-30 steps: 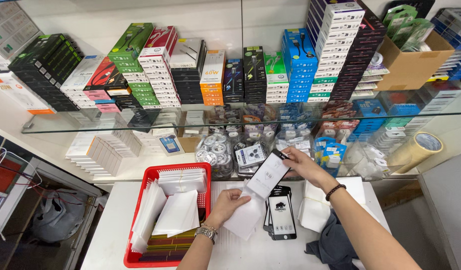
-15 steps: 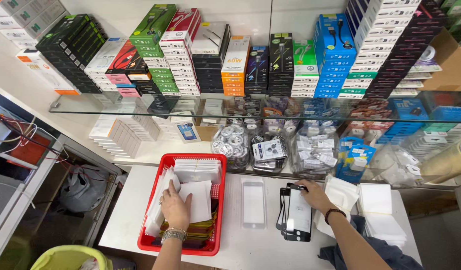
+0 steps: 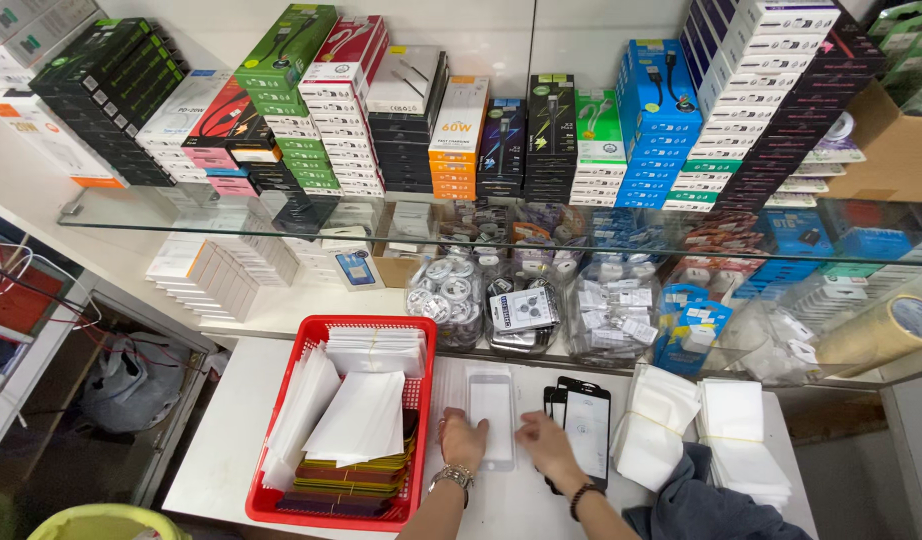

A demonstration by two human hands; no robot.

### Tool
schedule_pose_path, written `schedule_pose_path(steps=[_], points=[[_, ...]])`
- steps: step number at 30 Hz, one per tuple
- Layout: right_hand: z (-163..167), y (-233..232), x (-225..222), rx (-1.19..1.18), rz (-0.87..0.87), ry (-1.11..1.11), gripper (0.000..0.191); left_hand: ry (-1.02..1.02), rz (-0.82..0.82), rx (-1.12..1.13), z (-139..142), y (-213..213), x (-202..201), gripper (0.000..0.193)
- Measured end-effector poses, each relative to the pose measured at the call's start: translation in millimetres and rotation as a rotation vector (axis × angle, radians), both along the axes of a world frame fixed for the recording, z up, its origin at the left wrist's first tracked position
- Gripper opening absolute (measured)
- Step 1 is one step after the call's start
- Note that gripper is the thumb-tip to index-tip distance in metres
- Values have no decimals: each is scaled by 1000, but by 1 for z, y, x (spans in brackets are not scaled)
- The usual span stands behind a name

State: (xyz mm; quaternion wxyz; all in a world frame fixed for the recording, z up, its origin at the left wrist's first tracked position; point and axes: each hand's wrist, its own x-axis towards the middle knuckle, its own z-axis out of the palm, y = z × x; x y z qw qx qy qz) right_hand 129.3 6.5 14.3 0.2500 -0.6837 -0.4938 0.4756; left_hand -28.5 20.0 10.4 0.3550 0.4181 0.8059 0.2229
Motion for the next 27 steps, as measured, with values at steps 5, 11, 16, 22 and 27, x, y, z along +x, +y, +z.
schedule_pose_path(steps=[5,11,16,22,27], points=[[0,-1,-25,-205,-126,84,55,-153,25,-50,-3,1,-11,50],[2,7,-17,-198,38,-72,56,-270,-31,146,-1,1,-24,32],[20,36,5,144,-1,-96,36,-422,-117,247,18,0,-24,31],[94,79,50,281,228,12,16,-900,-286,69,55,8,-21,24],[128,85,67,188,416,12,14,-762,-360,124,67,18,-17,21]])
